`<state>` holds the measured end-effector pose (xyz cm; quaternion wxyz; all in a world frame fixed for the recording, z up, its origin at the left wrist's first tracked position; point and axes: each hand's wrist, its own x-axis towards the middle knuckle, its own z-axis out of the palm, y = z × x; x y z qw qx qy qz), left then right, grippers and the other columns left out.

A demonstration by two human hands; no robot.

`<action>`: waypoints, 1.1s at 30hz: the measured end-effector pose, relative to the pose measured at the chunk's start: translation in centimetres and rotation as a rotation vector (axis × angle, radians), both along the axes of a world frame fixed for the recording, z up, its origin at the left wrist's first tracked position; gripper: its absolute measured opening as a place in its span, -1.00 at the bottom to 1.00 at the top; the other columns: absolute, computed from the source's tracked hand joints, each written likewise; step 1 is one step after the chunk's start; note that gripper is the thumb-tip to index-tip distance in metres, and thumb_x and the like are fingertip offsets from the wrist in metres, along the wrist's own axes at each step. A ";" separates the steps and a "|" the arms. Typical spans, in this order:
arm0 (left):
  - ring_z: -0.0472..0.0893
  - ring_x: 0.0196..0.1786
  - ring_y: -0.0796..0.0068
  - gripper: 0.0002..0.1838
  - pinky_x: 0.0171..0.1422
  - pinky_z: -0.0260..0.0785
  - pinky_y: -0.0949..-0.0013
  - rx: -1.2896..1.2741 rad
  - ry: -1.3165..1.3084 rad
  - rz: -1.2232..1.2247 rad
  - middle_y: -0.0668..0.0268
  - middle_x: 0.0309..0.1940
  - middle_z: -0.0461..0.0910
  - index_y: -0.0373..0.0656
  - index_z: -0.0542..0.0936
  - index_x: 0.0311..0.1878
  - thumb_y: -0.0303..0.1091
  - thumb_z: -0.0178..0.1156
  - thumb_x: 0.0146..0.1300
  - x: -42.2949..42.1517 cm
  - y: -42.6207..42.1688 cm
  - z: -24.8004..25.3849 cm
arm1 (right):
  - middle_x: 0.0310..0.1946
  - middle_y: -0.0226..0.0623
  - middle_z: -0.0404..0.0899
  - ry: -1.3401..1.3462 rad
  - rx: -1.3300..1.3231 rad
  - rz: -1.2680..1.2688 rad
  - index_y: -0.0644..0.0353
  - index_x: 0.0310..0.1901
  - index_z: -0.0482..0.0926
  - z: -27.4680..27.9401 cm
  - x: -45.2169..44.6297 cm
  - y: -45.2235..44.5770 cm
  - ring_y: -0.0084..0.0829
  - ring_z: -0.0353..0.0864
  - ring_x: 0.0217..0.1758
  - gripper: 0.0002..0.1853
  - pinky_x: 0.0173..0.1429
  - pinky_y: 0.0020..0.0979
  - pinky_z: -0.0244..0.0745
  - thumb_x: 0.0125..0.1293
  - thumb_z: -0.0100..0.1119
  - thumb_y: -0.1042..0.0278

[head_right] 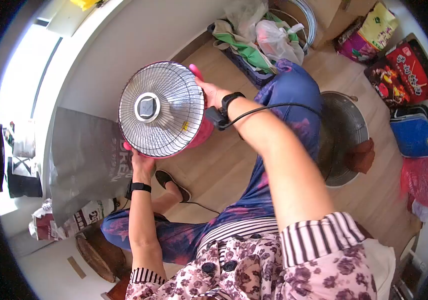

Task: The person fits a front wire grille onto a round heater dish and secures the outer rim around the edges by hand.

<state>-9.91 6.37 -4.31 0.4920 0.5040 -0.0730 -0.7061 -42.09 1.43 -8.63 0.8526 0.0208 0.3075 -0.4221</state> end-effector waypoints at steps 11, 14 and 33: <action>0.18 0.37 0.19 -0.31 0.36 0.07 -0.10 0.119 -0.689 0.155 0.15 0.35 0.17 -0.28 0.20 0.31 0.13 -0.18 0.36 2.7 -1.8 1.7 | 0.06 -0.27 0.53 -0.097 -0.172 -0.160 0.13 0.06 0.50 -0.9 -0.2 1.6 -0.24 0.44 0.14 -0.47 0.27 -0.17 0.24 0.17 0.22 -0.08; 0.23 0.33 0.23 -0.23 0.37 0.08 0.09 -0.228 -1.113 -0.078 0.11 0.30 0.23 -0.35 0.22 0.28 0.20 -0.08 0.30 3.1 -3.8 4.5 | 0.08 -0.28 0.50 -0.152 -0.142 -0.163 0.14 0.10 0.46 -1.2 -0.1 1.3 -0.30 0.42 0.15 -0.48 0.29 -0.22 0.23 0.24 0.14 -0.06; 0.47 0.11 0.32 -0.43 0.18 0.30 0.27 -0.204 -0.600 -0.451 0.18 0.12 0.45 -0.29 0.29 0.25 -0.05 0.03 0.34 2.3 -11.0 3.2 | 0.08 -0.24 0.49 -0.101 -0.089 -0.084 0.24 0.10 0.44 -0.2 -1.6 0.4 -0.30 0.41 0.16 -0.49 0.30 -0.23 0.20 0.26 0.15 0.02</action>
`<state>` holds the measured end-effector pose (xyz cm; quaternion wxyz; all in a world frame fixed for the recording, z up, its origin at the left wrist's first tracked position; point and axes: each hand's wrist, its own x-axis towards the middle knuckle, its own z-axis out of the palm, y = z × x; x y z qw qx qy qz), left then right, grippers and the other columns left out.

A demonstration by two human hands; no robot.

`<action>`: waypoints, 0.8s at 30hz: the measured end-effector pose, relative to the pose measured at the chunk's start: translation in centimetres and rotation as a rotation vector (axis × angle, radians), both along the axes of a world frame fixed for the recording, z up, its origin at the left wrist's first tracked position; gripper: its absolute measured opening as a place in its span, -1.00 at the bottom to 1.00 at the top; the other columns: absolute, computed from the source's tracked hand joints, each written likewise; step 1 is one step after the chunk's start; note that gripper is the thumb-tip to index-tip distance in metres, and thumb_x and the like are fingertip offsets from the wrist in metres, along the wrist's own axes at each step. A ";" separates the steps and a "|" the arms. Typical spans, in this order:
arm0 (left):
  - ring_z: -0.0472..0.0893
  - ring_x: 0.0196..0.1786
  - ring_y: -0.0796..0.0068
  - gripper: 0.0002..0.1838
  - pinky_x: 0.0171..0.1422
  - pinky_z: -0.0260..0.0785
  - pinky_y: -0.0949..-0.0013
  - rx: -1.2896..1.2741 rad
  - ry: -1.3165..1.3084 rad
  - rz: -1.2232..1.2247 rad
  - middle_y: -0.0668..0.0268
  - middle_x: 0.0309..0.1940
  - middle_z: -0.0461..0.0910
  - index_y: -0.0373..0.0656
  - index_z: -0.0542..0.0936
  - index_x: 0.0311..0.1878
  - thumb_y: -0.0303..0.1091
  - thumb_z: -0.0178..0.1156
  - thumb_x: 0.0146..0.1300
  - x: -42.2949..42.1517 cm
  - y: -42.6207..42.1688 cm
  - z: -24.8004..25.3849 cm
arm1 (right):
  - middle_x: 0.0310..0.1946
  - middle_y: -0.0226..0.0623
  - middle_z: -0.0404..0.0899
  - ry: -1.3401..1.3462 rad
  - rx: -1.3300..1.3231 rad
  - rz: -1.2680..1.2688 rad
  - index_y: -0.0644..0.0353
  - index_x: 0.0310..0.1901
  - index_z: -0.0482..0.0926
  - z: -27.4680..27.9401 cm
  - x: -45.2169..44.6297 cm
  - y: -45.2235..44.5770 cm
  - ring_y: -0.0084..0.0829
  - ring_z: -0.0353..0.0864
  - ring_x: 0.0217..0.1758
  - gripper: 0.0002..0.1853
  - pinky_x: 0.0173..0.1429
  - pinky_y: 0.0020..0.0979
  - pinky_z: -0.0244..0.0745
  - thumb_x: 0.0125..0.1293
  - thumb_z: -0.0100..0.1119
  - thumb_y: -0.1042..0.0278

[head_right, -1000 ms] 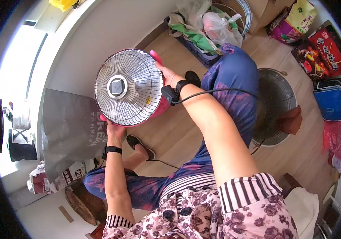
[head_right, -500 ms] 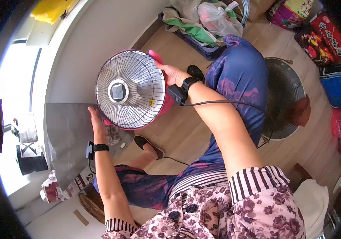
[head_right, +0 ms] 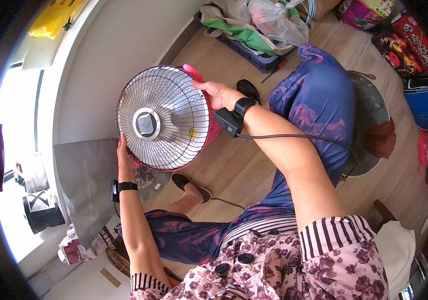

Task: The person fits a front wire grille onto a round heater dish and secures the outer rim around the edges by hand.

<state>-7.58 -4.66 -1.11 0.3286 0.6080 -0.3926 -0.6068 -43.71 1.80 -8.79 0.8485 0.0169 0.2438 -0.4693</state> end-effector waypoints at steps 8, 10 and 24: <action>0.47 0.10 0.31 -0.37 0.12 0.33 0.28 0.060 0.040 -0.037 0.13 0.13 0.43 -0.32 0.27 0.25 -0.03 0.09 0.30 0.8 0.1 0.2 | -0.05 -0.29 0.58 0.096 0.082 -0.137 0.22 0.01 0.51 2.1 0.8 0.6 -0.39 0.52 0.01 -0.60 0.17 -0.30 0.36 0.26 0.17 0.11; 0.47 0.11 0.31 -0.38 0.14 0.33 0.29 0.070 0.029 -0.033 0.13 0.13 0.42 -0.32 0.26 0.25 -0.03 0.08 0.30 0.6 0.3 0.5 | -0.08 -0.31 0.60 0.125 0.098 -0.113 0.21 -0.01 0.53 2.8 0.7 0.7 -0.40 0.54 -0.02 -0.62 0.15 -0.31 0.39 0.27 0.16 0.10; 0.38 0.23 0.30 -0.29 0.28 0.22 0.26 -0.040 -0.027 0.002 0.11 0.22 0.33 -0.28 0.13 0.36 -0.14 0.11 0.25 -1.7 1.1 2.0 | 0.07 -0.33 0.49 -0.156 -0.178 -0.177 0.15 0.13 0.42 1.8 0.7 2.7 -0.40 0.42 0.13 -0.51 0.26 -0.30 0.26 0.28 0.12 0.01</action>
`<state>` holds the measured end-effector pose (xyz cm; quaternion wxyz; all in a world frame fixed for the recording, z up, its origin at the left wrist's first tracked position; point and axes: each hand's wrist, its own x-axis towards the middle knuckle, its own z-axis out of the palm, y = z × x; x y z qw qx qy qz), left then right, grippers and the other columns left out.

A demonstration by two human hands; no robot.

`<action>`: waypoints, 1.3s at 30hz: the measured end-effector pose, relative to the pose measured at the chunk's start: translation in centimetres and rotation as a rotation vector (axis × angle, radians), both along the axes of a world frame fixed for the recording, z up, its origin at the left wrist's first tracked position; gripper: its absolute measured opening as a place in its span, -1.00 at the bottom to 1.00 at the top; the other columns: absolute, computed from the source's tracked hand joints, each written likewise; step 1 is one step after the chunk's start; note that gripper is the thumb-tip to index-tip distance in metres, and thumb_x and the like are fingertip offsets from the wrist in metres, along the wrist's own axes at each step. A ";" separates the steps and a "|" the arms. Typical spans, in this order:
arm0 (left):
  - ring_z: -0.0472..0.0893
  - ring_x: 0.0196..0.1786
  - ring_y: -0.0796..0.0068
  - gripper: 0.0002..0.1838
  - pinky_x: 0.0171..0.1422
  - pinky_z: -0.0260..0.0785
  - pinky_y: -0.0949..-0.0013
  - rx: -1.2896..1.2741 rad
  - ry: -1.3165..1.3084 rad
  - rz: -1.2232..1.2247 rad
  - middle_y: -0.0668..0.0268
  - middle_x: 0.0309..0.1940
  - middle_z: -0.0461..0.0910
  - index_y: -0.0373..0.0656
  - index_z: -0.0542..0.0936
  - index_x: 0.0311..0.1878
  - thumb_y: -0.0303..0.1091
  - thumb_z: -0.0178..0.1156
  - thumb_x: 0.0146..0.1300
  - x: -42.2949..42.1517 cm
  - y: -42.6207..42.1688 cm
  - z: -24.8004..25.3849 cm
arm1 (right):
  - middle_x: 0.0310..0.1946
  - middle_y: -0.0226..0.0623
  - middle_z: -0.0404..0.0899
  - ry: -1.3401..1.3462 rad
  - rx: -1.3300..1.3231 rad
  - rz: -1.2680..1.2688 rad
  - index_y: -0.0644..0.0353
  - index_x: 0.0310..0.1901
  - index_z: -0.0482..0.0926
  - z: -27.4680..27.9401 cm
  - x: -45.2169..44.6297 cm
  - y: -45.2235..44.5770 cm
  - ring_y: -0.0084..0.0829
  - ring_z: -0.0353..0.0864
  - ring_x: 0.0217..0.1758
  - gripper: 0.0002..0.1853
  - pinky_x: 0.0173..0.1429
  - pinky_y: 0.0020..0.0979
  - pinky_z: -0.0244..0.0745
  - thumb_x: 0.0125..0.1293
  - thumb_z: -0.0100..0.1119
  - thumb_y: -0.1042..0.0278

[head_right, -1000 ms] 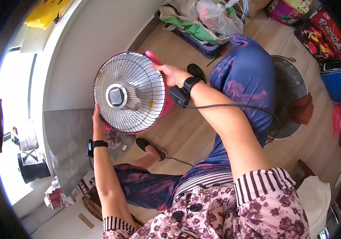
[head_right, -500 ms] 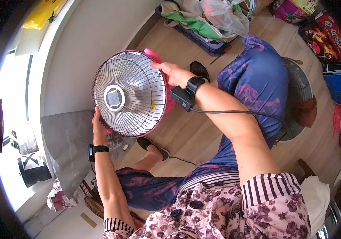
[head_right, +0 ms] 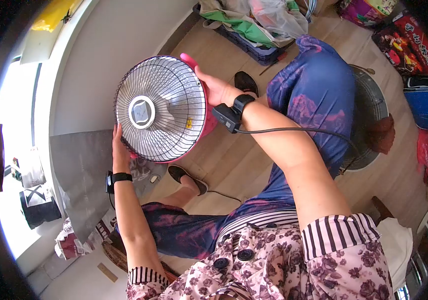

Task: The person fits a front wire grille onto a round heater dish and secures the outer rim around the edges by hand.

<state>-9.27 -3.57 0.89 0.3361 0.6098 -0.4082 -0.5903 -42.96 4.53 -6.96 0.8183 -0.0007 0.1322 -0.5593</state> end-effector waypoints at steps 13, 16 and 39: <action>0.24 0.33 0.28 -0.22 0.37 0.05 0.25 0.017 -0.008 -0.120 0.08 0.29 0.24 -0.26 0.09 0.38 -0.18 0.21 0.20 1.7 -0.4 -0.2 | 0.16 -0.20 0.41 0.124 -0.067 0.121 0.28 0.22 0.29 -2.3 -0.4 1.5 -0.29 0.35 0.23 -0.41 0.38 -0.20 0.13 0.22 0.22 0.18; 0.27 0.29 0.21 -0.15 0.36 0.09 0.23 -0.001 -0.062 -0.120 0.05 0.29 0.22 -0.23 0.05 0.40 -0.22 0.28 0.13 0.9 0.0 0.1 | 0.16 -0.21 0.41 0.143 -0.063 0.125 0.28 0.21 0.29 -2.5 -0.5 1.4 -0.30 0.35 0.23 -0.40 0.37 -0.21 0.15 0.22 0.22 0.17; 0.39 0.18 0.18 -0.02 0.17 0.31 0.24 0.054 -0.143 -0.119 0.01 0.22 0.27 -0.19 -0.09 0.42 -0.17 0.33 0.08 -1.1 0.9 2.9 | 0.07 -0.43 0.51 0.230 -0.028 0.174 0.07 0.12 0.45 -4.3 -1.1 0.8 -0.48 0.41 0.16 -0.56 0.33 -0.34 0.19 0.24 0.17 0.13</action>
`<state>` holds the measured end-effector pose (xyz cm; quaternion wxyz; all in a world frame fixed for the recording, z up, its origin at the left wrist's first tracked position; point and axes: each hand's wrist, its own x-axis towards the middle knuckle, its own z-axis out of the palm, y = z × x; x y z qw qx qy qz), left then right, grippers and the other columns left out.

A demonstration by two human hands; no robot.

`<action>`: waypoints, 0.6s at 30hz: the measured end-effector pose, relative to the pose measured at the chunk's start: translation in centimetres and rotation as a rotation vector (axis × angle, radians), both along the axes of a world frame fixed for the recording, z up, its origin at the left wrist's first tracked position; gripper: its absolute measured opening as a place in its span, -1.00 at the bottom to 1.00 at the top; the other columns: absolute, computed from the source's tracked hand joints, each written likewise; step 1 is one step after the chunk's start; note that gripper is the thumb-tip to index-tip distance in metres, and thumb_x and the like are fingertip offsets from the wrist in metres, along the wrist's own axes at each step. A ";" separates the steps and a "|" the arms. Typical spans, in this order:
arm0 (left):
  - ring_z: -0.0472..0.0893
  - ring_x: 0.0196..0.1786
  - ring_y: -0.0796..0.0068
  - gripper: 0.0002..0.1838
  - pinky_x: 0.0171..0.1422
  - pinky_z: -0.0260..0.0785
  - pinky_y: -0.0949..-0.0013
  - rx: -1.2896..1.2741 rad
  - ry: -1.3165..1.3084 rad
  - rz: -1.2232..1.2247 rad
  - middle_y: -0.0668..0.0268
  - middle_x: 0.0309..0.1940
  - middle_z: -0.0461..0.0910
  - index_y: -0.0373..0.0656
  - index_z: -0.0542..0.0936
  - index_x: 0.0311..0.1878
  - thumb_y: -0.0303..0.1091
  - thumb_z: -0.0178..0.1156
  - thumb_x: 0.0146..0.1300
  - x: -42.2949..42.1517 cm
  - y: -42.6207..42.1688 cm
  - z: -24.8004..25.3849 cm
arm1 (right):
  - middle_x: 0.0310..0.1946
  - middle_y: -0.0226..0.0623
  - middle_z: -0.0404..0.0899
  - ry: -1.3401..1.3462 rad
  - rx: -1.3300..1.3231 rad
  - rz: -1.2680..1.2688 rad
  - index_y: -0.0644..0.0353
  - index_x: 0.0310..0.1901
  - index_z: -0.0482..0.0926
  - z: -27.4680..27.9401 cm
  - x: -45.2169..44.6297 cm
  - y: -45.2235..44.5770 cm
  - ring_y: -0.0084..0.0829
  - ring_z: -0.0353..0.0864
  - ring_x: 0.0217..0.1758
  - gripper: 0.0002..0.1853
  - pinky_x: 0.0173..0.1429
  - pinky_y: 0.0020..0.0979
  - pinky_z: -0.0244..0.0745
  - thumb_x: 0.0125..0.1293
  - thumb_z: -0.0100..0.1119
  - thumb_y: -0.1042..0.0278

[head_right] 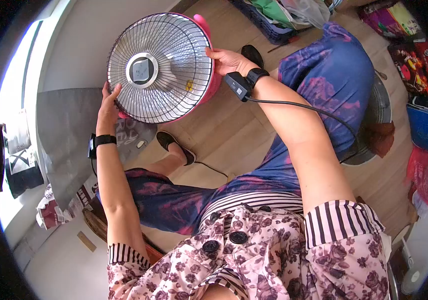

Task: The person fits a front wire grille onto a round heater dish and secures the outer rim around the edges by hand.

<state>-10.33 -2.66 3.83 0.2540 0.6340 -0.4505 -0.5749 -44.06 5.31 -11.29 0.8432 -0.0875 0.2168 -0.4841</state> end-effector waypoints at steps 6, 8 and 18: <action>0.32 0.26 0.15 0.03 0.30 0.17 0.24 -0.026 0.073 0.010 0.00 0.27 0.20 -0.25 -0.12 0.41 -0.18 0.37 0.04 0.7 -0.3 -1.1 | 0.09 -0.44 0.49 -0.025 -0.008 -0.044 0.06 0.16 0.42 0.6 0.6 0.2 -0.47 0.39 0.18 -0.49 0.33 -0.33 0.18 0.20 0.22 0.08; 0.30 0.27 0.16 0.05 0.32 0.15 0.24 -0.033 0.059 0.010 -0.01 0.27 0.19 -0.26 -0.12 0.41 -0.18 0.38 0.02 0.6 -0.7 -1.0 | 0.12 -0.41 0.46 -0.048 -0.018 -0.060 0.06 0.19 0.39 0.8 1.2 0.3 -0.45 0.36 0.21 -0.42 0.34 -0.31 0.16 0.17 0.24 0.04; 0.27 0.29 0.15 0.09 0.35 0.10 0.23 -0.063 0.026 -0.001 -0.02 0.28 0.19 -0.27 -0.13 0.42 -0.17 0.41 -0.02 1.5 -0.5 -1.3 | 0.23 -0.25 0.35 -0.017 -0.023 0.058 0.16 0.26 0.26 4.5 2.6 2.7 -0.29 0.32 0.28 -0.33 0.35 -0.05 0.17 0.20 0.21 0.03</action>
